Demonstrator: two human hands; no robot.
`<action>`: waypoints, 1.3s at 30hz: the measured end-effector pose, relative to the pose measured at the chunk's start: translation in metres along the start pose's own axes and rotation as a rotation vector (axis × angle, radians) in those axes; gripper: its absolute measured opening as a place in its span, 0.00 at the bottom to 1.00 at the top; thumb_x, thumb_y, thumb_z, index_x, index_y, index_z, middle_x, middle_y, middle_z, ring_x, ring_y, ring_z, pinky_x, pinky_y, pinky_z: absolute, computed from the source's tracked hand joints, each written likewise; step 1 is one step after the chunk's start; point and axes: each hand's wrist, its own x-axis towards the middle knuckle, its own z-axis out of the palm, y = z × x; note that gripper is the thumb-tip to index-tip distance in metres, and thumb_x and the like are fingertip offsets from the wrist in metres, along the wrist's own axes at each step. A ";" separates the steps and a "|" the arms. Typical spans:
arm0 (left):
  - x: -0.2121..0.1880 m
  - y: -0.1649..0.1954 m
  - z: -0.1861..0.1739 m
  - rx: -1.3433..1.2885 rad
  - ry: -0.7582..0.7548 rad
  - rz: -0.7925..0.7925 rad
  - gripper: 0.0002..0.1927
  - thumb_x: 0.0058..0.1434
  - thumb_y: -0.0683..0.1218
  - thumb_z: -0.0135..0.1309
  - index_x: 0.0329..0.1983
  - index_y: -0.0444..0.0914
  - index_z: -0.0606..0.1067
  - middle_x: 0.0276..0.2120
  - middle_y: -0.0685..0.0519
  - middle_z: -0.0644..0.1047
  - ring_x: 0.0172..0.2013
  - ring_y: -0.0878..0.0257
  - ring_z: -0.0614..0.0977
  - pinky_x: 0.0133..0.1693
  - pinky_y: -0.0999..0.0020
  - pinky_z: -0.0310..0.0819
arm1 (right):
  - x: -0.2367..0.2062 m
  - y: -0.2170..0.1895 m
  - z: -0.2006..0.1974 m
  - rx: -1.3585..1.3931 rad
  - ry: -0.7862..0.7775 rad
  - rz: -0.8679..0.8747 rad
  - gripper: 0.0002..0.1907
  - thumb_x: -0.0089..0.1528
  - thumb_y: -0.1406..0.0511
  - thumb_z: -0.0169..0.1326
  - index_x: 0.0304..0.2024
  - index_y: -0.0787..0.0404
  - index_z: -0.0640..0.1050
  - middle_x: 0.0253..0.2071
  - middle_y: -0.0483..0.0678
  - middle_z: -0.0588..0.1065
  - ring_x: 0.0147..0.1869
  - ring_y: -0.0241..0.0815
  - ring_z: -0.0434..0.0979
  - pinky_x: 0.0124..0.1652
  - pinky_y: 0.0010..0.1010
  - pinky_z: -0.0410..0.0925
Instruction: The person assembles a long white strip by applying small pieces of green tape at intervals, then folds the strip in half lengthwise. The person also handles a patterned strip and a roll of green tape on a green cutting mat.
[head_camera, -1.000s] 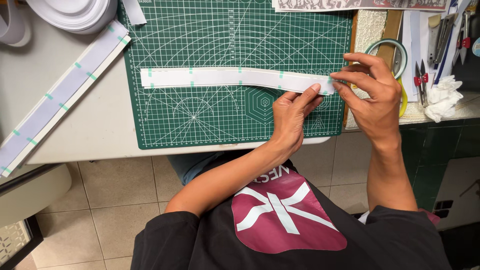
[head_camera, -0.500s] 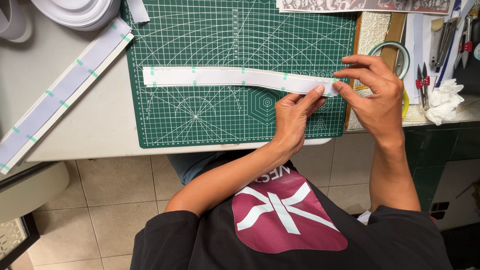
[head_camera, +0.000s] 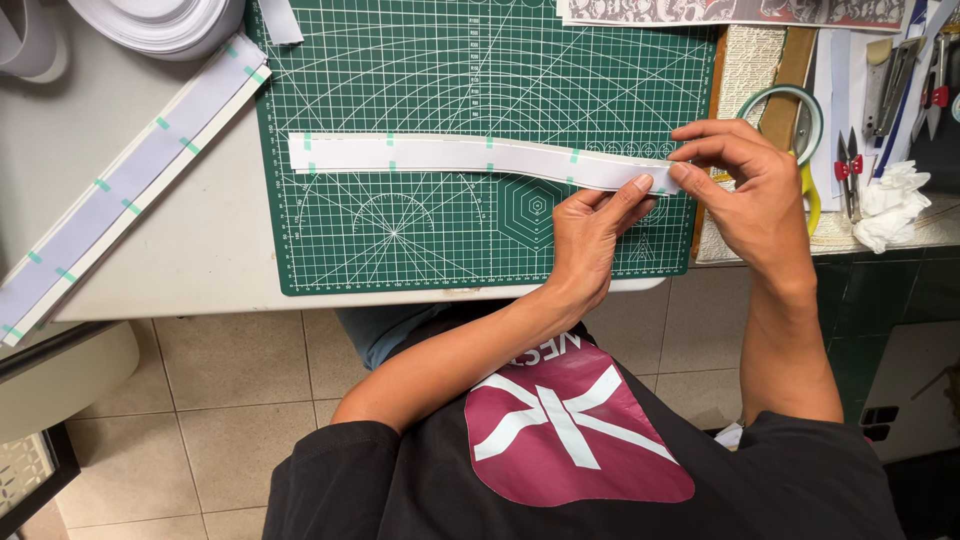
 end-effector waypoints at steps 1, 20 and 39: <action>0.000 0.000 0.000 0.000 0.004 -0.004 0.09 0.65 0.43 0.60 0.46 0.33 0.80 0.40 0.48 0.82 0.41 0.65 0.84 0.49 0.73 0.82 | 0.001 0.001 0.000 0.036 -0.005 0.022 0.06 0.67 0.71 0.60 0.47 0.66 0.81 0.57 0.51 0.77 0.57 0.37 0.78 0.54 0.27 0.73; 0.000 -0.003 0.000 0.025 0.005 0.031 0.09 0.65 0.43 0.61 0.45 0.34 0.81 0.39 0.48 0.83 0.41 0.65 0.84 0.50 0.71 0.82 | -0.001 0.017 0.009 0.110 0.028 0.126 0.06 0.69 0.69 0.60 0.45 0.67 0.81 0.45 0.48 0.78 0.46 0.33 0.77 0.47 0.23 0.71; -0.031 0.023 -0.002 0.208 0.001 -0.055 0.16 0.70 0.50 0.55 0.49 0.31 0.80 0.43 0.47 0.83 0.41 0.65 0.82 0.46 0.71 0.79 | -0.003 0.028 0.013 0.166 0.083 0.157 0.04 0.66 0.72 0.61 0.43 0.68 0.80 0.49 0.47 0.78 0.46 0.30 0.76 0.46 0.20 0.69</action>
